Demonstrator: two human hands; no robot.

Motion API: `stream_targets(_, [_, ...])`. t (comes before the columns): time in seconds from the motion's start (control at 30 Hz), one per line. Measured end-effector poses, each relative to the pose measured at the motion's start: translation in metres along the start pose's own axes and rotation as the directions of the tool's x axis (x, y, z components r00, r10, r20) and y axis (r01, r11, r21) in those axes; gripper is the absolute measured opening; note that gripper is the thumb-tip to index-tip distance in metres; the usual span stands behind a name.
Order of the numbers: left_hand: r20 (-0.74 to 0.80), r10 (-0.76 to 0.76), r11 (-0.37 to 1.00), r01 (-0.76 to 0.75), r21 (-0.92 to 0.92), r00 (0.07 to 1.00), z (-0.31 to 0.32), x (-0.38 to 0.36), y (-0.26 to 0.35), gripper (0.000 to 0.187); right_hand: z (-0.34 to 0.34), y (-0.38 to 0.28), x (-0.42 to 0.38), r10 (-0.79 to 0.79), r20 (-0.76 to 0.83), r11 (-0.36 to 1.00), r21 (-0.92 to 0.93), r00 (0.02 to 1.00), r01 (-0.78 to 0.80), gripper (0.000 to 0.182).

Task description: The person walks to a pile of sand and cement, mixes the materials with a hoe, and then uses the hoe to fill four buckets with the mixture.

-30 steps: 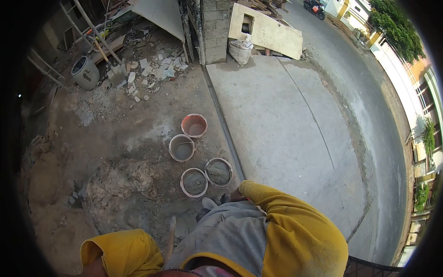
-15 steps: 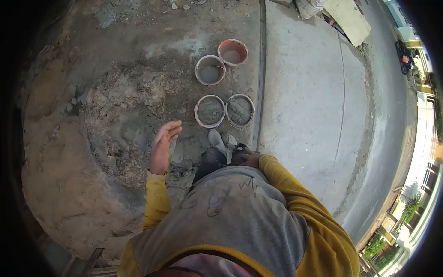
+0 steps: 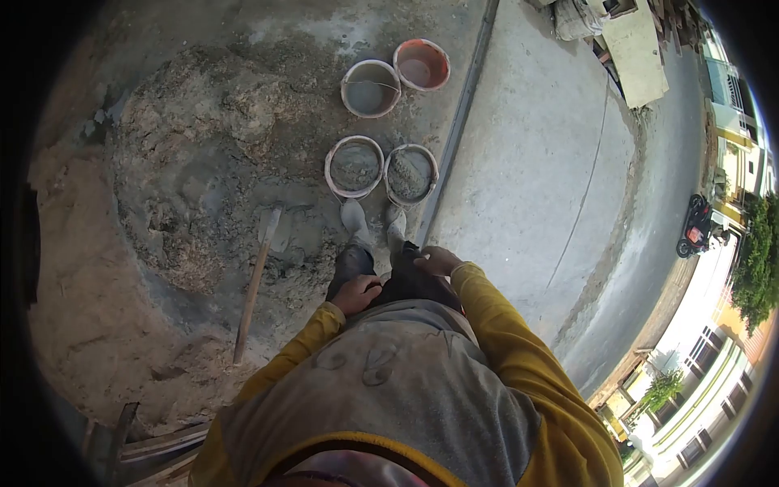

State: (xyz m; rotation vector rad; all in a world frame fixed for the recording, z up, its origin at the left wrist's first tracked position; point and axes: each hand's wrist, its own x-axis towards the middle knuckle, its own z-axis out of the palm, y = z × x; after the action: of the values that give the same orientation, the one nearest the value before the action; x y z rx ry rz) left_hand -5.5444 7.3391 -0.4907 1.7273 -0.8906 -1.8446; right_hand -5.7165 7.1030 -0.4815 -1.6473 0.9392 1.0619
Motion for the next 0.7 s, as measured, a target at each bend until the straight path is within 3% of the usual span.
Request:
stream_targets(0.03, [-0.100,0.052,0.996,-0.044,0.081,0.994,0.008,0.005,-0.015,0.054,-0.014,0.006,0.022,-0.037,-0.102,0.998,0.037,0.994,0.041,0.056])
stream_targets(0.07, [-0.099,0.048,0.996,-0.041,0.077,0.994,0.012,0.003,-0.015,0.054,-0.029,0.012,0.048,-0.070,-0.205,0.994,0.069,0.976,0.086,0.053])
stream_targets(0.13, [-0.253,-0.090,0.952,0.157,0.262,0.963,0.020,0.005,-0.015,0.062,-0.071,0.007,0.089,0.028,-0.306,0.965,0.256,0.952,0.054,0.050])
stream_targets(0.17, [-0.265,-0.101,0.919,0.192,0.344,0.959,0.027,0.010,-0.024,0.070,-0.093,0.009,0.117,-0.020,-0.327,0.930,0.340,0.945,0.137,0.045])
stream_targets(0.2, [-0.258,-0.128,0.919,0.212,0.333,0.958,0.033,0.013,-0.028,0.070,-0.110,0.012,0.147,-0.057,-0.345,0.879,0.428,0.937,0.211,0.040])
stream_targets(0.27, [-0.430,-0.349,0.812,0.498,0.304,0.833,0.036,0.029,-0.026,0.075,-0.144,0.010,0.207,0.051,-0.337,0.758,0.626,0.940,0.183,0.030])
stream_targets(0.3, [-0.442,-0.441,0.799,0.566,0.202,0.781,0.038,0.039,-0.030,0.081,-0.164,0.011,0.237,0.090,-0.301,0.767,0.629,0.950,0.126,0.030])
stream_targets(0.33, [-0.427,-0.469,0.787,0.585,0.196,0.773,0.041,0.046,-0.039,0.081,-0.182,0.015,0.264,0.134,-0.260,0.772,0.632,0.956,0.064,0.030])
stream_targets(0.4, [-0.488,-0.436,0.850,0.524,0.054,0.756,0.043,0.061,-0.056,0.080,-0.214,0.025,0.317,0.132,-0.202,0.585,0.806,0.971,0.088,0.038])
stream_targets(0.47, [-0.547,-0.425,0.853,0.521,0.024,0.721,0.039,0.075,-0.059,0.072,-0.240,0.022,0.360,0.172,-0.265,0.539,0.831,0.949,0.134,0.046])
stream_targets(0.6, [-0.583,-0.446,0.847,0.530,-0.030,0.680,0.031,0.093,-0.063,0.057,-0.272,0.038,0.443,0.210,-0.306,0.281,0.929,0.929,0.242,0.052])
stream_targets(0.67, [-0.589,-0.452,0.851,0.521,-0.060,0.670,0.029,0.094,-0.063,0.053,-0.287,0.051,0.477,0.150,-0.353,0.236,0.920,0.923,0.313,0.068])
stream_targets(0.7, [-0.604,-0.439,0.853,0.519,-0.048,0.665,0.028,0.095,-0.063,0.051,-0.295,0.049,0.487,0.189,-0.353,0.138,0.933,0.916,0.331,0.063])
